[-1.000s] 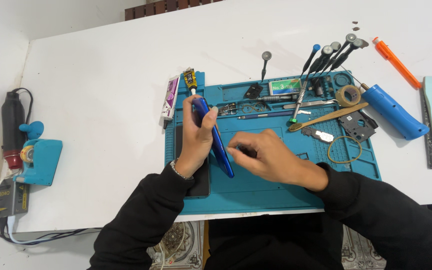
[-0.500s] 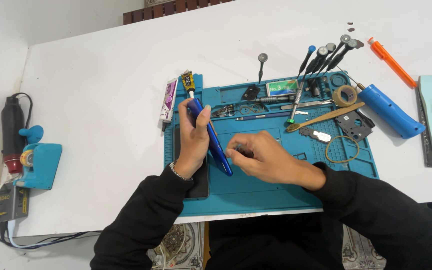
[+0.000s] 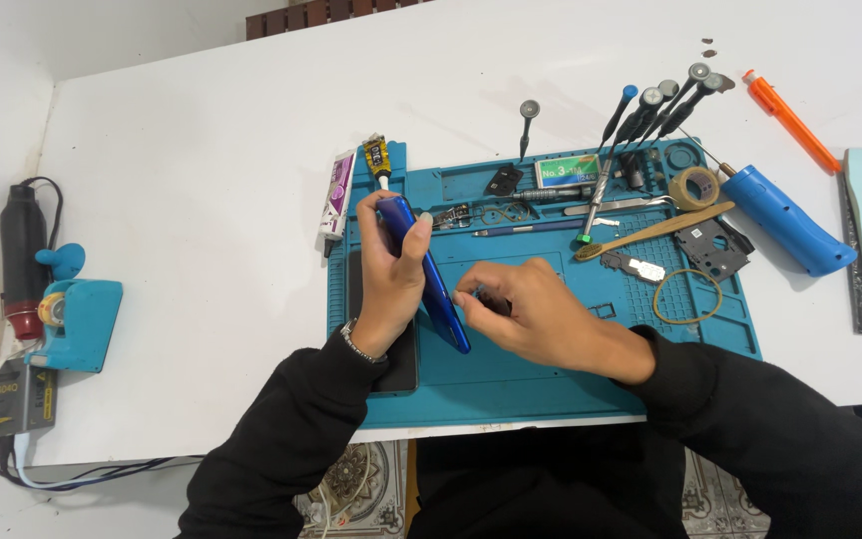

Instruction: The person uses a metal prying tool to separate the back cover of a blue smartphone, then removes the cover to expose the battery and internal components. They then use a toothbrush and a small screwdriver to clean the battery area and surrounding internals.

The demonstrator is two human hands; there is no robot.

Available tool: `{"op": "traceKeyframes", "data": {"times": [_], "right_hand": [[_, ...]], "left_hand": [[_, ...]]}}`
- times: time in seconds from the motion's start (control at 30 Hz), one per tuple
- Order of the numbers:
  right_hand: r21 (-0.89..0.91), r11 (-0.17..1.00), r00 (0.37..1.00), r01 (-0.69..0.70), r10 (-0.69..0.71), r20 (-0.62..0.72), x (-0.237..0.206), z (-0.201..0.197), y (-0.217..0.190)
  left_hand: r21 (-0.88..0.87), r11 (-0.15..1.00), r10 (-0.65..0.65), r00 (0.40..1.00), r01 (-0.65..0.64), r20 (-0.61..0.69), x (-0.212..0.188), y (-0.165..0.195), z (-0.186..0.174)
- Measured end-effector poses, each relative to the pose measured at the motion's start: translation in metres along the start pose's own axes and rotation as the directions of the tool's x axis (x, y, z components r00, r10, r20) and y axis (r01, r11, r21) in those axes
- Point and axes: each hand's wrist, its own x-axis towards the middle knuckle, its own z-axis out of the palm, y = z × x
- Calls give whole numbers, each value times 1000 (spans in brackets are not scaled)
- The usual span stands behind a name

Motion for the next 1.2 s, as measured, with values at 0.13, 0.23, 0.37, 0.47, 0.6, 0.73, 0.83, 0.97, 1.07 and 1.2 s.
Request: {"op": "traceKeyframes", "data": {"times": [0.13,0.23,0.37,0.47,0.6,0.73,0.83,0.97,1.07,1.2], "right_hand": [[47,999,1000,-23,22,17,1,-1,2],[64,996,997,-54,50,62,2,-2,3],[116,990,994,-74,64,89,3,-3,4],[68,996,994,-63,56,96,4,-3,4],[31,999,997,-26,24,69,3,-2,4],[11,1000,1000,-12,12,29,2,-1,3],[39,995,996,87,-86,-16,1,-1,3],[9,993,993,114,-114,-20,-1,-1,2],[1,989,989,146,-146,-13,-2,-1,1],[10,983,983,181,-181,-26,-3,0,2]], "left_hand": [[-8,1000,0,1000,0,5,1,-1,0],[-13,1000,-9,1000,9,12,1,-2,0],[-13,1000,-4,1000,4,19,2,-2,-1],[-12,1000,-9,1000,9,15,1,-3,-1],[-1,1000,-2,1000,2,11,1,-2,-1],[10,1000,21,999,-21,34,-1,1,0],[19,998,66,994,-68,83,-4,5,0],[-7,996,94,984,-94,149,-6,7,-2],[-38,994,108,976,-102,188,-5,6,-1],[-65,989,146,959,-134,242,-5,5,-2]]}}
